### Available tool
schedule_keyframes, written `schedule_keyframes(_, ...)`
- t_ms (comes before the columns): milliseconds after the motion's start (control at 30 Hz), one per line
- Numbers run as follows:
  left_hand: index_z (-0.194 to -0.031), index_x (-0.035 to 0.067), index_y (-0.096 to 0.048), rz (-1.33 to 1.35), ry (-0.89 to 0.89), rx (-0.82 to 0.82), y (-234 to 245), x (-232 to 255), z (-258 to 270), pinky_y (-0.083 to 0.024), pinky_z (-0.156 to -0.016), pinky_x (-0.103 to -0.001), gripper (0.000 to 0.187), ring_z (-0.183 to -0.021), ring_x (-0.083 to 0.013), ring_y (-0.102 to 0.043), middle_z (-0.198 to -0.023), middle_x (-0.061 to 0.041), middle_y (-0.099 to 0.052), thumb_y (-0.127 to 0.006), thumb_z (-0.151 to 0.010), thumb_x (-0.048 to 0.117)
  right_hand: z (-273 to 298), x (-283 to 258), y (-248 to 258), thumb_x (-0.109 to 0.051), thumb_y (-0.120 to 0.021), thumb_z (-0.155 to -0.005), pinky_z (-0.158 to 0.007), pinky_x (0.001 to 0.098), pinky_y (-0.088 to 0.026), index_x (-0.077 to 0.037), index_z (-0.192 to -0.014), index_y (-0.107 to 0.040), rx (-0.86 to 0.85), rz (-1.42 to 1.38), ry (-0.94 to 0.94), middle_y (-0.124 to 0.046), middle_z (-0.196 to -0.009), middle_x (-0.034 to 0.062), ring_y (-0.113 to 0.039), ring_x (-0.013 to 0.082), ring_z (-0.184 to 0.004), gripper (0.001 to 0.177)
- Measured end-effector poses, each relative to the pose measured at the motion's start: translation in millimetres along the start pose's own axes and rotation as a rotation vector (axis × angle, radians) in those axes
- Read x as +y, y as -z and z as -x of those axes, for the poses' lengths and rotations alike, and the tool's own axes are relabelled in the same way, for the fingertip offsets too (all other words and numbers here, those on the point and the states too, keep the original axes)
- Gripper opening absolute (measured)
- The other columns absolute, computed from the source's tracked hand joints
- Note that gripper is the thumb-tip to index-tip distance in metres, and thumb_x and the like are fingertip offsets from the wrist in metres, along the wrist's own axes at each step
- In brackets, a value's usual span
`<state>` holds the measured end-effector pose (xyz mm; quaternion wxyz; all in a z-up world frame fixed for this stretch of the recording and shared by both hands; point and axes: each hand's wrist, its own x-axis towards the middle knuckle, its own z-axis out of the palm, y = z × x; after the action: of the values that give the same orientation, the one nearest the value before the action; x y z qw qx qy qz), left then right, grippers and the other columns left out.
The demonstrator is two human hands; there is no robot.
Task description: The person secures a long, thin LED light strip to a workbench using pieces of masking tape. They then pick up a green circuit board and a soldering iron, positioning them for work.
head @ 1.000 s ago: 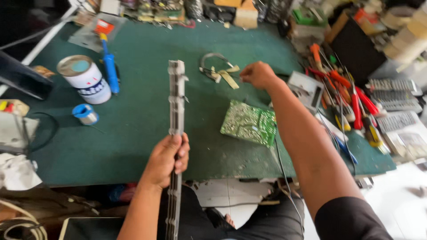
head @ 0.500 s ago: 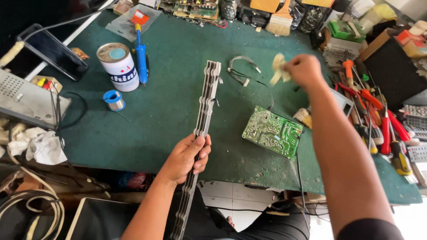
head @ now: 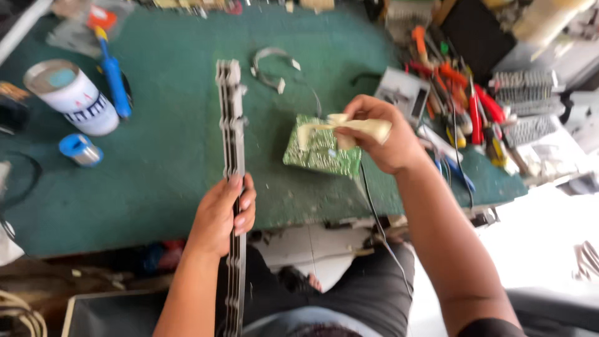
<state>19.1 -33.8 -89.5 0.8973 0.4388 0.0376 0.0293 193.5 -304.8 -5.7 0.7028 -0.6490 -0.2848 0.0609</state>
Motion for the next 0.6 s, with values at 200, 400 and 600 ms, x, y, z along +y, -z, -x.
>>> schedule_keyframes(200, -0.112, 0.000, -0.054, -0.133, -0.091, 0.065, -37.5, 7.7, 8.8, -0.036, -0.028, -0.024, 0.032, -0.041, -0.0113, -0.042, -0.076, -0.006, -0.044, -0.047, -0.117, 0.031, 40.1, 11.9, -45.5, -0.008, -0.087, -0.092, -0.055, 0.0197, -0.044, -0.002, -0.091, -0.069, 0.030, 0.094, -0.062, -0.062, -0.064, 0.0056, -0.055, 0.0072, -0.057, 0.019)
schedule_keyframes(400, -0.114, 0.001, -0.055, -0.297, -0.192, 0.098, -14.5, 6.4, 8.8, -0.035, -0.032, -0.019, 0.027, -0.039, -0.0072, -0.040, -0.070, -0.006, -0.053, -0.076, -0.102, 0.015, 50.6, 12.5, -68.5, -0.013, -0.091, -0.092, -0.053, 0.0201, -0.039, -0.005, -0.084, -0.072, -0.062, 0.188, -0.067, -0.060, -0.062, 0.0038, -0.049, 0.0067, -0.056, 0.021)
schedule_keyframes(600, -0.110, 0.003, -0.054, -0.334, -0.140, 0.044, -47.1, 40.4, 19.6, -0.036, -0.029, -0.018, 0.042, -0.040, -0.0011, -0.050, -0.104, -0.017, -0.076, -0.089, -0.086, 0.007, 52.3, 3.7, -84.1, -0.007, -0.087, -0.093, -0.057, 0.0228, -0.047, -0.005, -0.084, -0.070, -0.128, 0.171, -0.008, -0.063, -0.064, 0.0054, -0.053, 0.0080, -0.060, 0.020)
